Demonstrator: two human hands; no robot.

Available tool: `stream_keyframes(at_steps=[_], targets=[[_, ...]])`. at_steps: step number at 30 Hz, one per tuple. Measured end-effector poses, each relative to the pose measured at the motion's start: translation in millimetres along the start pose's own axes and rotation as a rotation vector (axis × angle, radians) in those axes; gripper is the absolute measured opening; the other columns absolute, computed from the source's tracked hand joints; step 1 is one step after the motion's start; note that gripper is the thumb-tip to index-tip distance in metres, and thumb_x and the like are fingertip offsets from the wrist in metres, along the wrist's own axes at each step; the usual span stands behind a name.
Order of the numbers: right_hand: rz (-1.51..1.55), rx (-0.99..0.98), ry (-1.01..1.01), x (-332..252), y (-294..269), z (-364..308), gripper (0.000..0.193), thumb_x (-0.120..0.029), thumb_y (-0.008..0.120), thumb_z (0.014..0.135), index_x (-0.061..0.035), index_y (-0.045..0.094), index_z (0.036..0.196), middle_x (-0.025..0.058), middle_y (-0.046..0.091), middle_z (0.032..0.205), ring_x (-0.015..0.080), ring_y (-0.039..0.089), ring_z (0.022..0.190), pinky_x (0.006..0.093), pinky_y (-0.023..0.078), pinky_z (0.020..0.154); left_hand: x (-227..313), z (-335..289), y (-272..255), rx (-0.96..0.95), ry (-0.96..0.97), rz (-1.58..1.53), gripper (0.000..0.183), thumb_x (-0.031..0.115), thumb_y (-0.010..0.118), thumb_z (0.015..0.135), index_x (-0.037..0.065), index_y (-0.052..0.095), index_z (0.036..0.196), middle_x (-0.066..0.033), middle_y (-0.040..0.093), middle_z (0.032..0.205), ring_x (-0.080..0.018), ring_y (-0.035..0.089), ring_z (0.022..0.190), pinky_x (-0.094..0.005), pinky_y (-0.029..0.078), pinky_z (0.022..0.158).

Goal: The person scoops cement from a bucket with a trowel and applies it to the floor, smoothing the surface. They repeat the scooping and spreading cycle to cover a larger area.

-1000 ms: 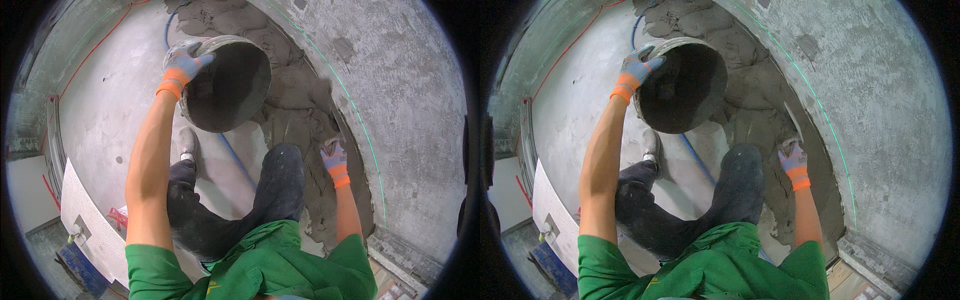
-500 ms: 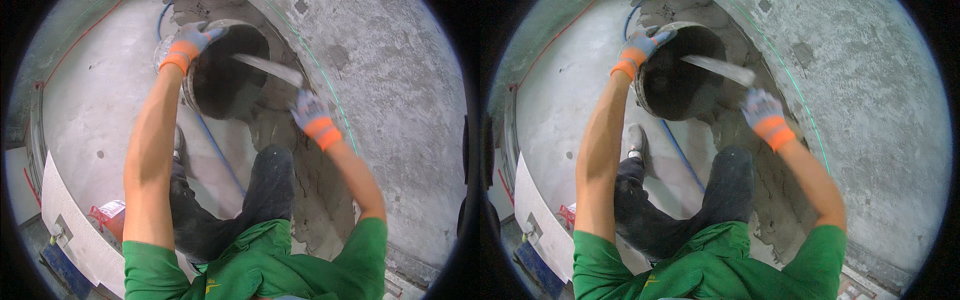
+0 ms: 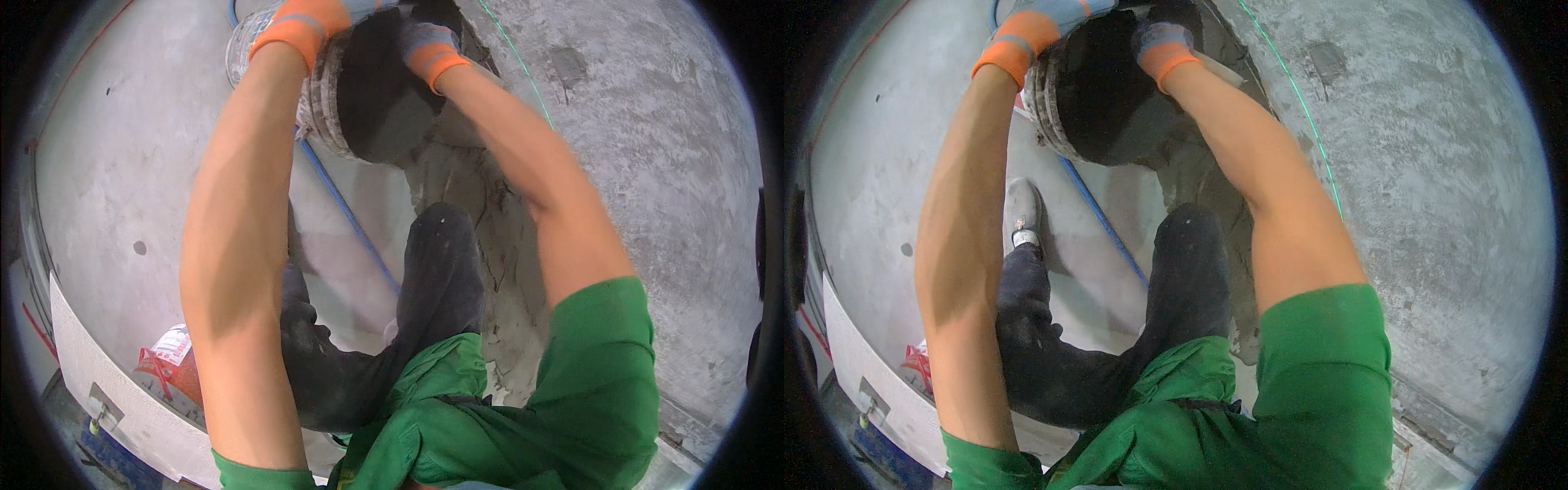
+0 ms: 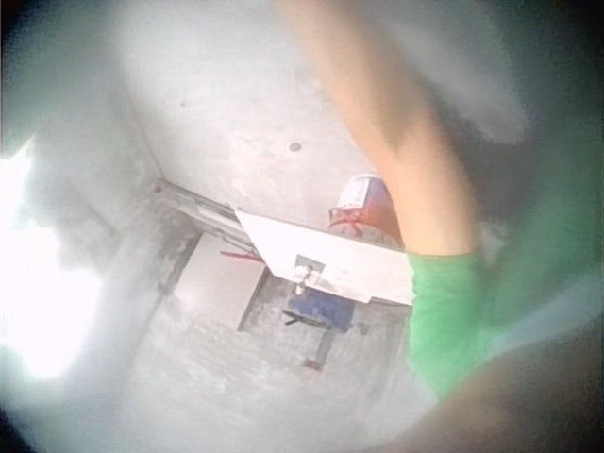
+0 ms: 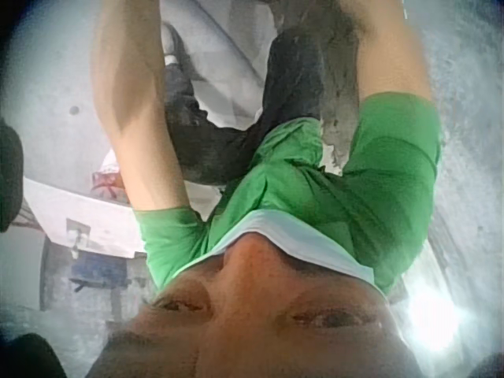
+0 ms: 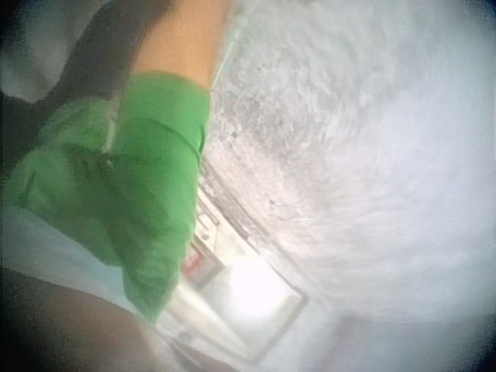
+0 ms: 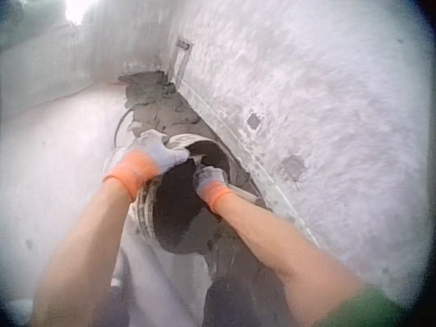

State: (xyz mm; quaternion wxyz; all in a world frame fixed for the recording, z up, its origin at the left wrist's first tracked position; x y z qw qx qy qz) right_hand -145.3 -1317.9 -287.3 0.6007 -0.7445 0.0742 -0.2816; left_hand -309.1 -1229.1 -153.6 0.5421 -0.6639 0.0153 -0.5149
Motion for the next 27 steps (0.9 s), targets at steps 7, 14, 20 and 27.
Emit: stream_keyframes(at_steps=[7,14,20,27], targets=[[-0.011,0.049,-0.093,-27.9,40.1,9.7,0.028,-0.017,0.045,0.083,-0.0087,0.06,0.105,0.0157,0.061,0.103,0.0313,0.06,0.094,0.0421,0.049,0.073,2.8,-1.4,-14.0,0.076,-0.059,-0.056,0.06,0.042,0.064,0.06,-0.005,0.062,0.096,-0.0252,0.059,0.099,-0.0345,0.058,0.094,-0.0368,0.044,0.085],[0.03,-0.37,-0.289,-30.9,71.4,-34.5,0.021,-0.011,0.05,0.079,-0.0016,0.066,0.09,0.018,0.062,0.093,0.0289,0.062,0.081,0.0391,0.048,0.065,3.4,-0.9,-17.5,0.142,-0.006,-0.078,0.06,0.041,0.065,0.06,-0.006,0.062,0.097,-0.0255,0.059,0.1,-0.0337,0.058,0.096,-0.0356,0.044,0.084],[-0.047,-0.466,-0.666,-37.1,89.2,-66.2,0.022,-0.017,0.053,0.079,0.0025,0.063,0.083,0.0185,0.06,0.081,0.0297,0.059,0.071,0.0383,0.046,0.061,7.8,-2.4,-0.5,0.128,0.057,-0.037,0.063,0.043,0.067,0.059,-0.006,0.061,0.098,-0.0246,0.059,0.101,-0.0326,0.057,0.096,-0.0349,0.044,0.084],[1.202,-0.763,-0.147,-4.7,64.0,-155.0,0.041,-0.039,0.05,0.085,-0.0007,0.06,0.095,0.0103,0.063,0.086,0.0206,0.055,0.073,0.0301,0.045,0.069,-34.2,35.5,64.5,-0.051,0.145,0.264,0.062,0.055,0.061,0.069,0.001,0.062,0.1,-0.0222,0.061,0.098,-0.0341,0.059,0.092,-0.037,0.045,0.08]])
Point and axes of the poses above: each hand's wrist, its own z-axis towards the middle knuckle, its own y-axis out of the palm, x = y × z, the point moved 4 cm from there along z, towards the middle knuckle
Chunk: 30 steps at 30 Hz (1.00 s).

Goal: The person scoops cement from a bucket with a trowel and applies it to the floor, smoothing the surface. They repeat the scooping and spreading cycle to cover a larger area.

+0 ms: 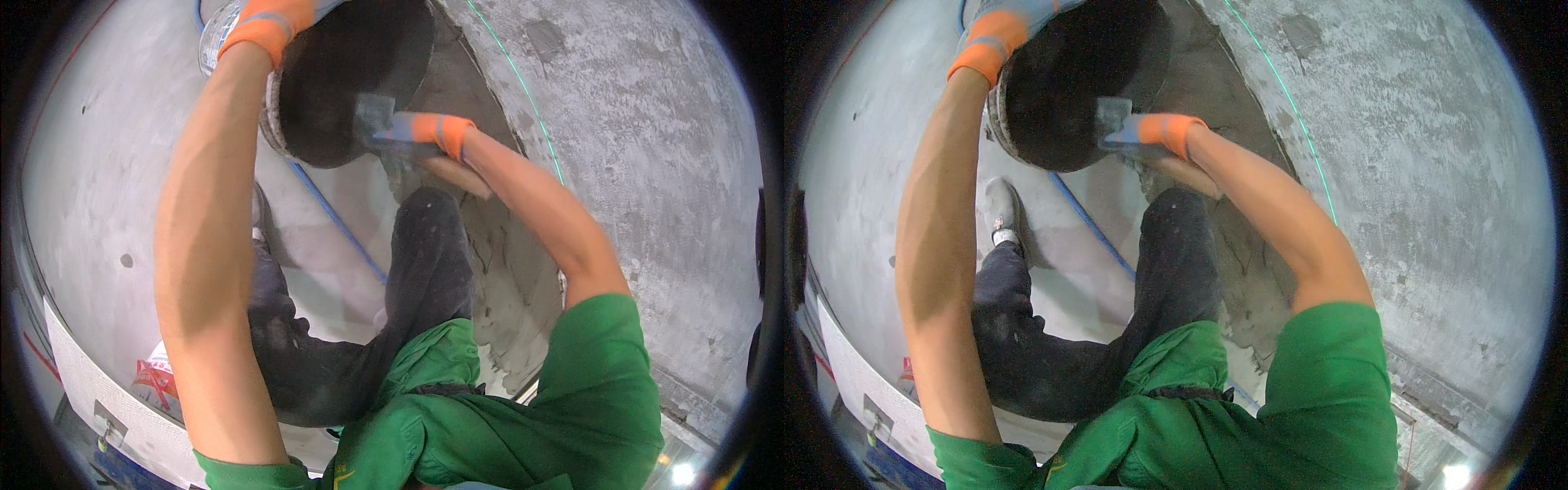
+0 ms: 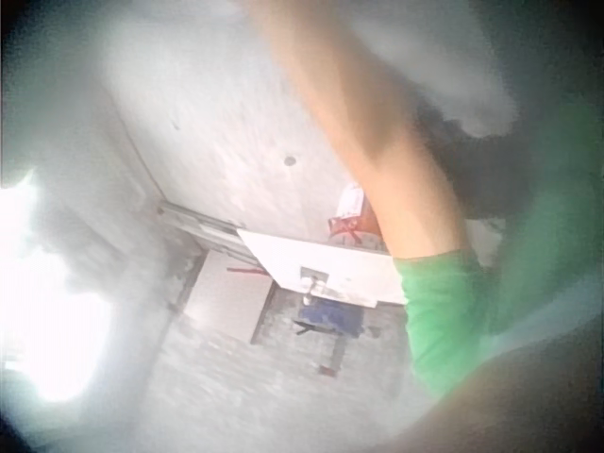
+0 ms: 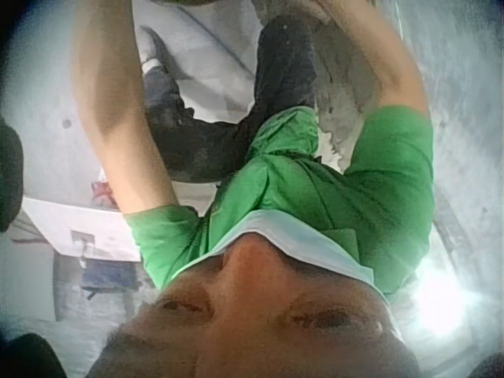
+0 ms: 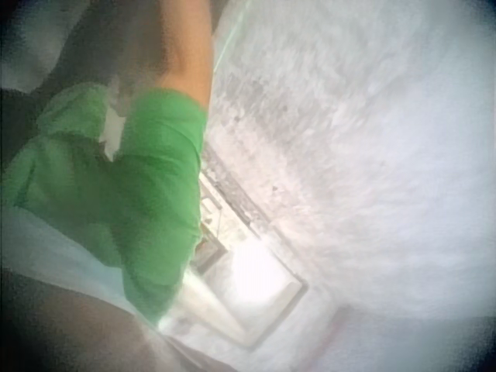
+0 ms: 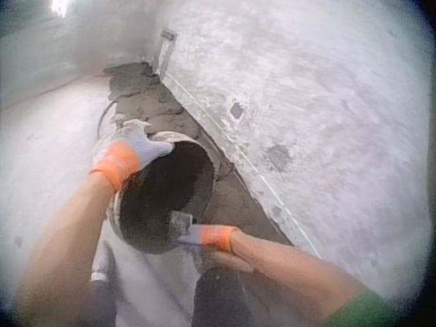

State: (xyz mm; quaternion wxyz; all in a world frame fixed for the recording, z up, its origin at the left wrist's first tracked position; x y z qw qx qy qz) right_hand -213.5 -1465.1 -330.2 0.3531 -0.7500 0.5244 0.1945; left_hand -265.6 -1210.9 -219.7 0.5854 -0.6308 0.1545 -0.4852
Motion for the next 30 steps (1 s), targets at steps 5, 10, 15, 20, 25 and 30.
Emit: stream_keyframes(at_steps=[5,10,15,20,25,30], targets=[[0.465,-0.323,0.236,8.7,34.9,-86.0,0.026,-0.032,0.055,0.083,-0.0068,0.059,0.089,0.0078,0.059,0.075,0.0141,0.059,0.07,0.0331,0.051,0.062,26.1,-3.6,-16.2,0.088,0.145,-0.014,0.063,0.059,0.057,0.072,0.005,0.061,0.105,-0.0201,0.061,0.1,-0.0326,0.059,0.092,-0.0369,0.044,0.08],[0.513,-0.052,-0.087,-12.3,34.2,-186.9,0.035,-0.033,0.054,0.082,-0.0004,0.054,0.096,0.0091,0.058,0.082,0.017,0.059,0.07,0.0271,0.048,0.06,52.9,-42.0,-62.6,0.093,0.005,-0.27,0.051,0.038,0.068,0.062,-0.001,0.064,0.093,-0.0187,0.062,0.099,-0.0263,0.06,0.091,-0.0334,0.044,0.08],[-0.348,0.913,-0.134,49.6,23.6,-260.1,0.047,-0.041,0.057,0.078,-0.0005,0.052,0.101,0.0127,0.059,0.09,0.0259,0.059,0.08,0.0326,0.046,0.068,47.4,-53.5,-83.9,0.128,-0.016,-0.42,0.042,0.03,0.068,0.066,-0.002,0.064,0.092,-0.0144,0.065,0.087,-0.0221,0.062,0.079,-0.0303,0.046,0.073],[-0.426,0.805,0.655,205.1,53.8,-200.0,0.053,-0.041,0.062,0.072,0.0001,0.053,0.105,0.0205,0.056,0.108,0.036,0.053,0.099,0.0424,0.042,0.084,21.3,-61.7,-84.6,0.117,-0.171,-0.7,0.043,0.031,0.068,0.067,-0.003,0.064,0.093,-0.0153,0.065,0.092,-0.0188,0.062,0.082,-0.0285,0.047,0.075],[-0.295,0.88,0.632,210.9,38.6,-194.6,0.053,-0.04,0.06,0.074,-0.001,0.054,0.109,0.0205,0.057,0.107,0.0359,0.053,0.101,0.041,0.042,0.086,29.1,-56.3,-78.6,0.113,-0.078,-0.5,0.056,0.039,0.068,0.062,-0.003,0.062,0.099,-0.0193,0.063,0.095,-0.0281,0.061,0.091,-0.0335,0.045,0.081],[-0.713,0.917,0.351,85.8,-40.2,-178.6,0.064,-0.048,0.055,0.077,-0.0001,0.044,0.119,0.0286,0.054,0.105,0.042,0.052,0.097,0.044,0.041,0.085,42.1,-50.1,-74.9,0.21,-0.106,-0.24,0.058,0.045,0.066,0.062,0.0,0.063,0.098,-0.0201,0.062,0.096,-0.0303,0.06,0.092,-0.0361,0.045,0.081]])
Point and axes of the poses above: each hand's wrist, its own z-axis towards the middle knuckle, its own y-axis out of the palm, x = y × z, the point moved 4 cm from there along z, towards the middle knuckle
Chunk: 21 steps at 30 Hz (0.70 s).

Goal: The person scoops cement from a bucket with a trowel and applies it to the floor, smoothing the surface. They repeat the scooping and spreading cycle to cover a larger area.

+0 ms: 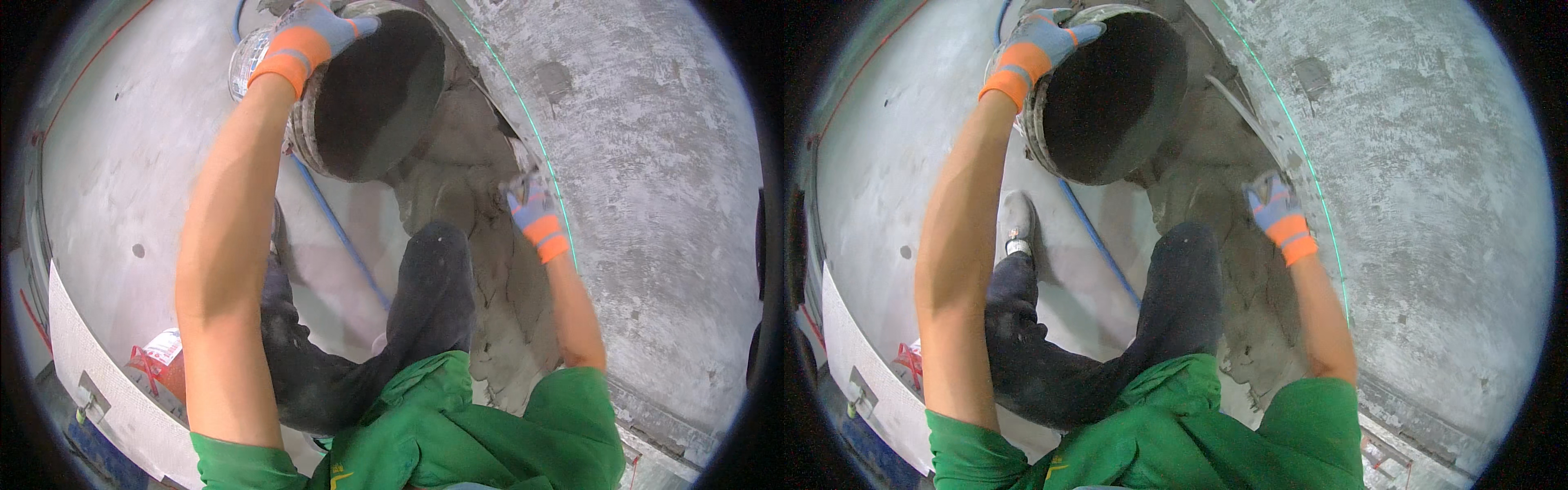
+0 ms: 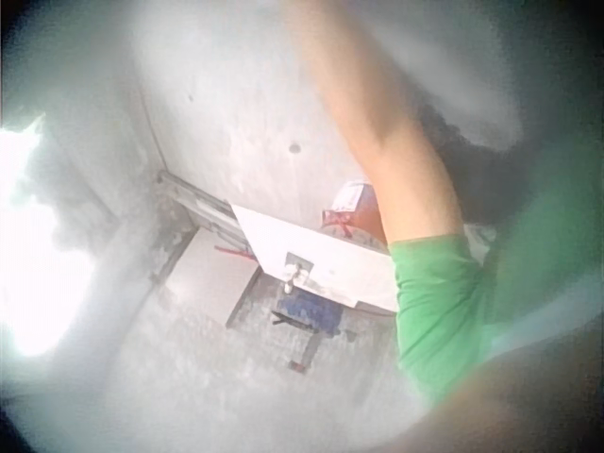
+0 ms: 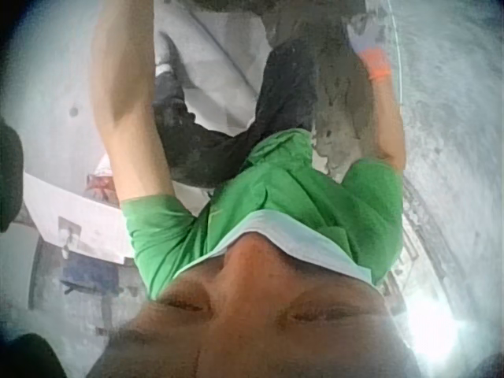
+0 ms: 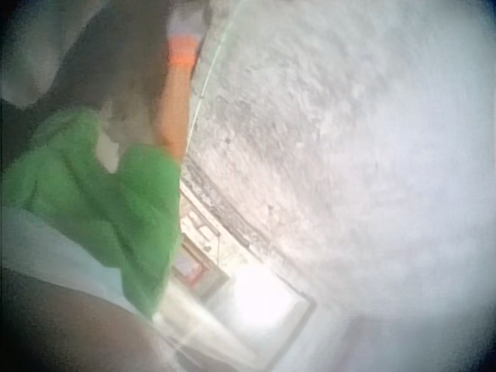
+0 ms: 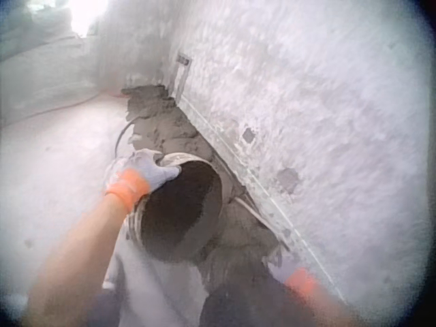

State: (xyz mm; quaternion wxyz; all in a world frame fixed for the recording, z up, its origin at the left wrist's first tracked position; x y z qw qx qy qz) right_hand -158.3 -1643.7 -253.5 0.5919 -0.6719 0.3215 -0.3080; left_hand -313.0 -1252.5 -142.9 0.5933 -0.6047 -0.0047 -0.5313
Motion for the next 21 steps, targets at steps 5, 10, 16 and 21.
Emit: stream_keyframes(at_steps=[5,10,16,21], targets=[[-0.222,-0.065,-0.181,-56.6,-85.6,57.4,0.056,-0.045,0.048,0.082,0.001,0.044,0.114,0.0242,0.058,0.098,0.0386,0.056,0.091,0.0448,0.043,0.082,7.6,0.4,6.3,-0.085,0.028,-0.076,0.055,0.048,0.064,0.064,0.001,0.065,0.092,-0.0215,0.062,0.093,-0.0328,0.06,0.09,-0.0378,0.045,0.08],[-0.425,-0.014,-0.242,-94.5,-108.9,76.2,0.049,-0.041,0.045,0.085,-0.001,0.041,0.113,0.0204,0.061,0.093,0.0368,0.059,0.086,0.0447,0.046,0.076,6.6,2.8,4.4,-0.071,-0.006,-0.076,0.056,0.05,0.062,0.064,0.001,0.064,0.091,-0.0219,0.062,0.093,-0.0333,0.059,0.09,-0.038,0.045,0.08],[-0.34,-0.061,-0.188,-95.9,-94.9,93.4,0.049,-0.043,0.045,0.084,-0.0005,0.047,0.109,0.0248,0.059,0.098,0.0387,0.058,0.09,0.046,0.045,0.077,3.3,4.2,3.8,-0.098,0.043,-0.102,0.059,0.049,0.061,0.065,-0.001,0.063,0.095,-0.0231,0.061,0.096,-0.034,0.059,0.093,-0.0376,0.045,0.081],[-0.231,-0.172,-0.084,-90.0,-51.7,95.4,0.052,-0.046,0.045,0.084,0.0014,0.052,0.104,0.0273,0.056,0.102,0.0412,0.053,0.099,0.0459,0.042,0.085,2.5,6.3,5.5,-0.045,0.002,-0.089,0.059,0.048,0.062,0.064,-0.002,0.063,0.095,-0.0233,0.061,0.097,-0.0338,0.059,0.093,-0.0372,0.045,0.082]])
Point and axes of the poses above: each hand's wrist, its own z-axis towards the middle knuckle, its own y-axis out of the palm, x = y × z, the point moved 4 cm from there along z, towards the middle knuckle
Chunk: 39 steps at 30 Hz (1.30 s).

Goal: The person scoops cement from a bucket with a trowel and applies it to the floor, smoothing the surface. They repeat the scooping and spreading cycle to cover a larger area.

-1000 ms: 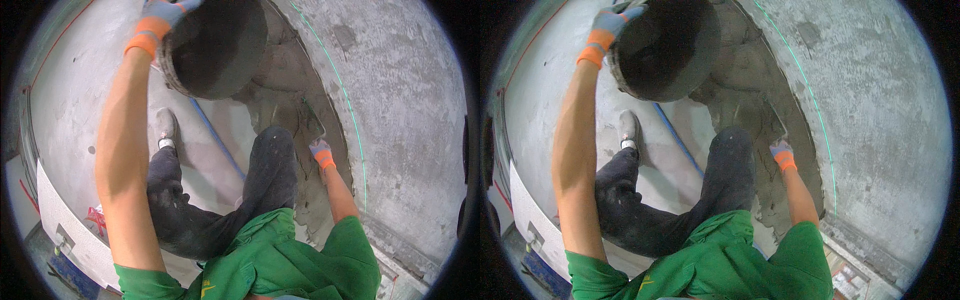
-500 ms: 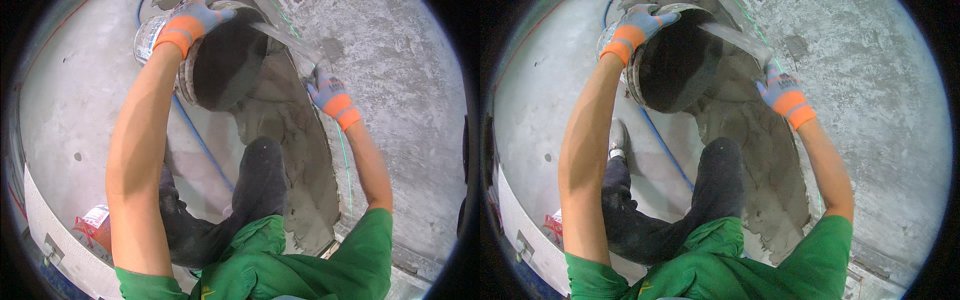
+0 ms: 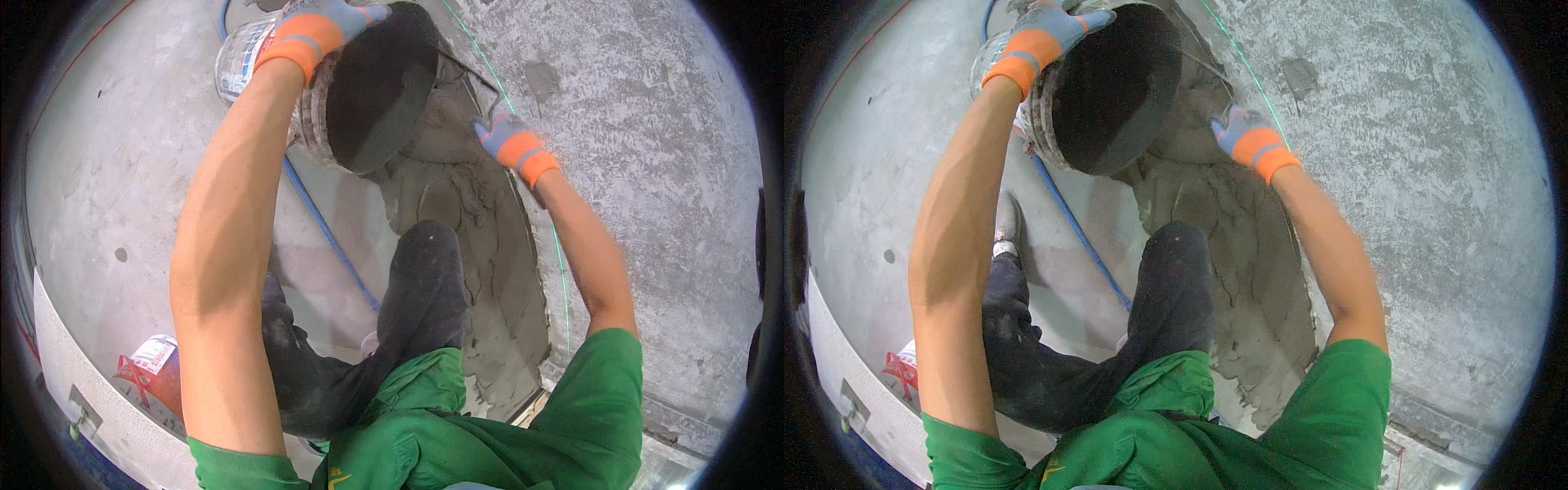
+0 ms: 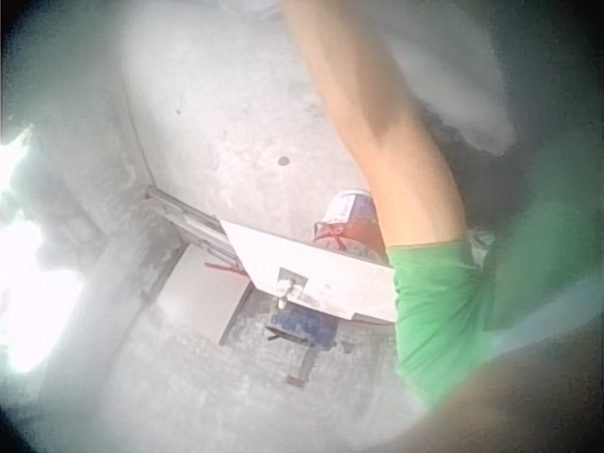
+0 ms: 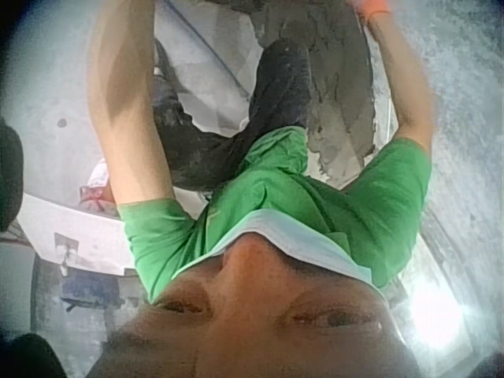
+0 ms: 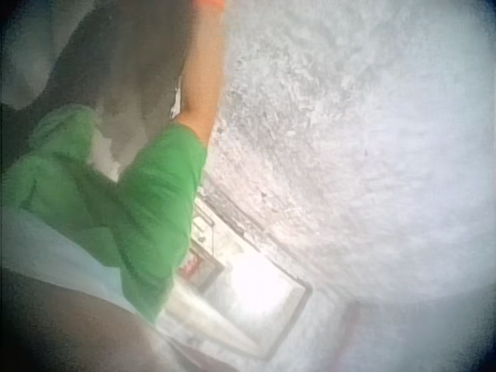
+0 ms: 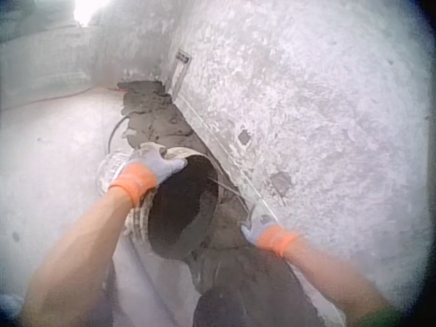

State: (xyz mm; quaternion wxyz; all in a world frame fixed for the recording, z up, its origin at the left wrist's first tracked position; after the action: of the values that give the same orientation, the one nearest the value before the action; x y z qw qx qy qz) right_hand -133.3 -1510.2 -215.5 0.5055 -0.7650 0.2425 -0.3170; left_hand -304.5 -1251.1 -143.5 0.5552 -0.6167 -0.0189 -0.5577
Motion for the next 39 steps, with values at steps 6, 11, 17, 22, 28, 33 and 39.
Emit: stream_keyframes(at_steps=[6,11,17,22,28,33,39], targets=[[0.229,-0.06,-0.038,2.3,-7.4,-29.8,0.054,-0.045,0.044,0.084,0.0031,0.049,0.108,0.0278,0.057,0.1,0.0412,0.053,0.097,0.0456,0.041,0.084,-4.5,-2.7,-7.4,-0.011,-0.071,-0.056,0.057,0.047,0.063,0.064,-0.001,0.064,0.093,-0.0236,0.061,0.096,-0.033,0.06,0.091,-0.0372,0.045,0.081],[-0.008,0.065,-0.085,6.2,-48.6,-19.9,0.062,-0.049,0.042,0.085,0.0032,0.043,0.117,0.0286,0.053,0.107,0.0417,0.05,0.103,0.0456,0.04,0.086,-6.1,3.3,-1.9,-0.075,-0.042,-0.023,0.061,0.05,0.063,0.065,-0.001,0.061,0.1,-0.0226,0.059,0.101,-0.0329,0.058,0.095,-0.0366,0.044,0.084],[0.058,-0.043,-0.016,-9.3,-11.6,-14.9,0.055,-0.046,0.045,0.084,0.0053,0.051,0.104,0.0281,0.057,0.1,0.04,0.054,0.096,0.0441,0.04,0.086,-11.1,-3.2,-7.8,0.003,-0.053,-0.051,0.057,0.047,0.063,0.065,-0.001,0.064,0.095,-0.0233,0.061,0.096,-0.0321,0.059,0.092,-0.0362,0.045,0.082],[0.136,-0.123,-0.068,-10.6,-14.3,-26.9,0.05,-0.043,0.046,0.083,0.0017,0.05,0.106,0.0273,0.056,0.103,0.0395,0.054,0.097,0.0433,0.041,0.086,-14.5,-5.0,-13.9,0.021,-0.02,-0.076,0.058,0.048,0.063,0.065,-0.001,0.063,0.096,-0.0222,0.061,0.096,-0.0311,0.06,0.092,-0.0356,0.044,0.082],[-0.369,0.212,-0.36,-33.9,-70.1,-23.8,0.052,-0.035,0.054,0.078,0.0001,0.041,0.115,0.0212,0.055,0.097,0.0342,0.057,0.091,0.0418,0.046,0.075,-36.6,18.9,17.8,-0.148,0.028,-0.041,0.063,0.058,0.058,0.072,0.005,0.061,0.106,-0.019,0.062,0.098,-0.0313,0.06,0.09,-0.0359,0.044,0.08],[-0.446,0.298,-0.469,-44.5,-104.4,-15.6,0.043,-0.033,0.047,0.084,0.0002,0.044,0.112,0.0158,0.061,0.096,0.0352,0.059,0.086,0.0428,0.046,0.07,-56.0,34.3,29.3,-0.161,0.098,-0.053,0.06,0.056,0.057,0.075,0.005,0.061,0.106,-0.0161,0.064,0.096,-0.0291,0.06,0.088,-0.0355,0.044,0.08],[-0.295,0.028,-0.168,-43.1,-70.9,-1.6,0.051,-0.041,0.043,0.086,0.0025,0.048,0.112,0.0231,0.058,0.104,0.0362,0.057,0.096,0.0432,0.043,0.081,-53.1,31.5,28.2,-0.198,0.09,-0.049,0.054,0.052,0.056,0.077,0.005,0.061,0.106,-0.0147,0.064,0.096,-0.0284,0.06,0.089,-0.0351,0.044,0.08]])
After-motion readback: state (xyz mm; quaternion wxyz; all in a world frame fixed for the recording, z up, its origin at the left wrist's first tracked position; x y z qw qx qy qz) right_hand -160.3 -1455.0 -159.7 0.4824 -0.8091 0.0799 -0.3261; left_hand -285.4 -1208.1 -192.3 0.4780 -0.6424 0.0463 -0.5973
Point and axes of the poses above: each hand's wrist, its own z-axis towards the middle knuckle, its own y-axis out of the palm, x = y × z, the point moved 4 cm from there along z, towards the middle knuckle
